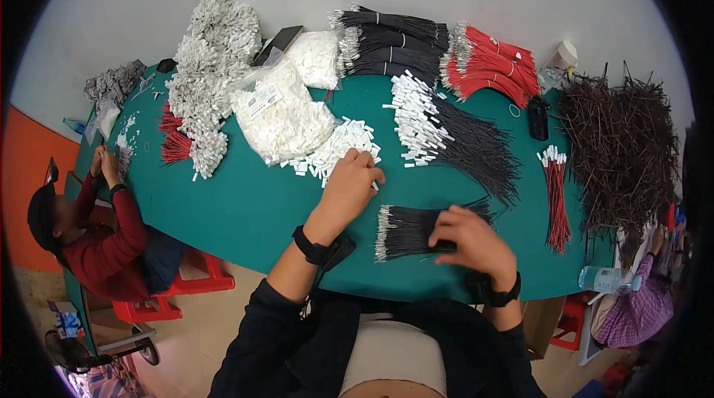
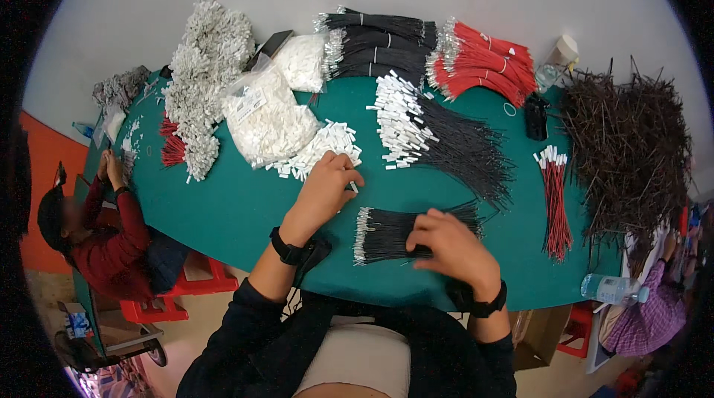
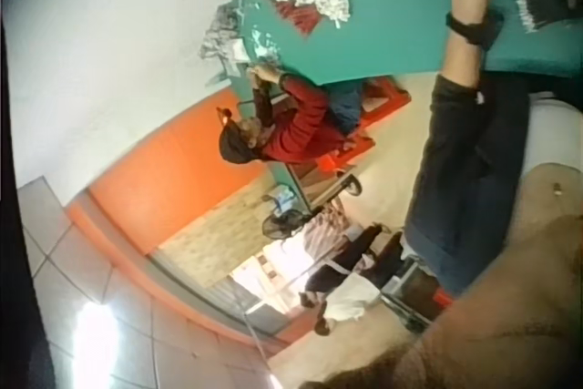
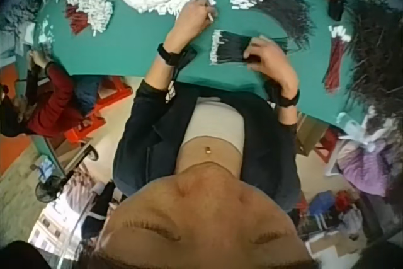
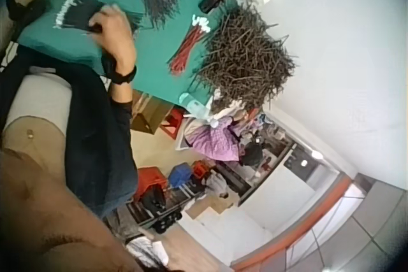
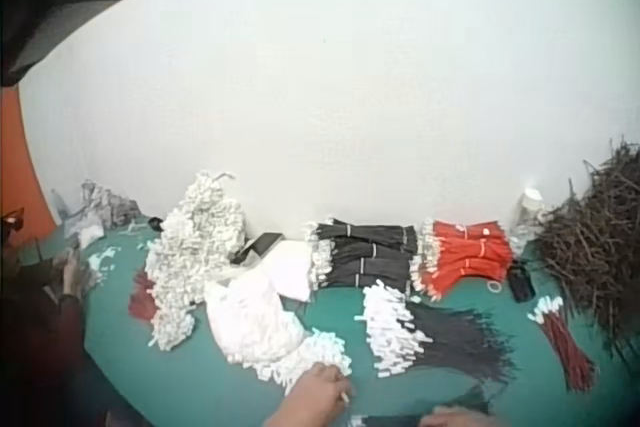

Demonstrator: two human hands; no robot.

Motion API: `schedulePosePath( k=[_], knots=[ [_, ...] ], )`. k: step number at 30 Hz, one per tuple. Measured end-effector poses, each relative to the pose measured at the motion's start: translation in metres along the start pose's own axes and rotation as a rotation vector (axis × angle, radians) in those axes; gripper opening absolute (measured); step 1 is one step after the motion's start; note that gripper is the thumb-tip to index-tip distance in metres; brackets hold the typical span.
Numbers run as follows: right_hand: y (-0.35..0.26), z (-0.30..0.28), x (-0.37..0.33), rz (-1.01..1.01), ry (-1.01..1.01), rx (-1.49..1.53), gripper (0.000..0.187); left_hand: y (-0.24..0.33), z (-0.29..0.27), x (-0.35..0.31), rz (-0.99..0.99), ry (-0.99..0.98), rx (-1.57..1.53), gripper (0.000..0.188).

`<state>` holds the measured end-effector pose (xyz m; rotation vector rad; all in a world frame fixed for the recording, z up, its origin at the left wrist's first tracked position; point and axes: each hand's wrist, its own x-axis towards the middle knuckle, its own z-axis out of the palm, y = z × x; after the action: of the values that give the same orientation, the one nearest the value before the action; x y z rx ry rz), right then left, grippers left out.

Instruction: The recorder is manually attaching small white plastic connectors to the ends of black wires at an assembly workbench.

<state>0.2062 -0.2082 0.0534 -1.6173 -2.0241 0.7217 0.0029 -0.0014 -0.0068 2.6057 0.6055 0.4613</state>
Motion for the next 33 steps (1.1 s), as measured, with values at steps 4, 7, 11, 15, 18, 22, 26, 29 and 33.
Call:
schedulePosePath(
  k=[4, 7, 11, 15, 18, 22, 26, 29, 33],
  knots=[
    [0.002, 0.019, -0.010, 0.090, -0.044, -0.135, 0.017, -0.003, 0.004, 0.003, 0.014, 0.010, -0.012, 0.023],
    [0.005, 0.023, -0.011, 0.116, -0.027, -0.152, 0.015, 0.003, -0.003, 0.004, 0.009, 0.066, -0.115, 0.021],
    [0.008, 0.021, -0.010, 0.067, -0.010, -0.025, 0.014, 0.025, -0.023, 0.008, -0.304, -0.002, -0.602, 0.016],
    [-0.001, 0.017, -0.001, 0.055, 0.227, 0.143, 0.014, 0.032, -0.025, 0.001, -0.301, 0.065, -0.869, 0.016],
    [-0.017, 0.010, 0.014, 0.193, 0.464, 0.394, 0.008, 0.033, -0.025, -0.001, -0.275, 0.072, -1.037, 0.021],
    [-0.024, 0.010, 0.034, 0.182, 0.645, 0.426, 0.010, 0.041, -0.032, -0.003, -0.250, 0.075, -1.140, 0.023],
    [-0.031, 0.004, 0.045, 0.122, 0.771, 0.311, 0.008, 0.040, -0.034, -0.002, -0.214, 0.103, -1.110, 0.021],
    [-0.030, 0.001, 0.053, 0.100, 0.786, 0.178, 0.007, 0.036, -0.030, 0.001, -0.200, 0.105, -1.063, 0.021],
    [-0.026, 0.005, 0.058, 0.041, 0.829, 0.068, 0.008, 0.029, -0.021, 0.001, -0.170, 0.131, -1.080, 0.022]
  ],
)
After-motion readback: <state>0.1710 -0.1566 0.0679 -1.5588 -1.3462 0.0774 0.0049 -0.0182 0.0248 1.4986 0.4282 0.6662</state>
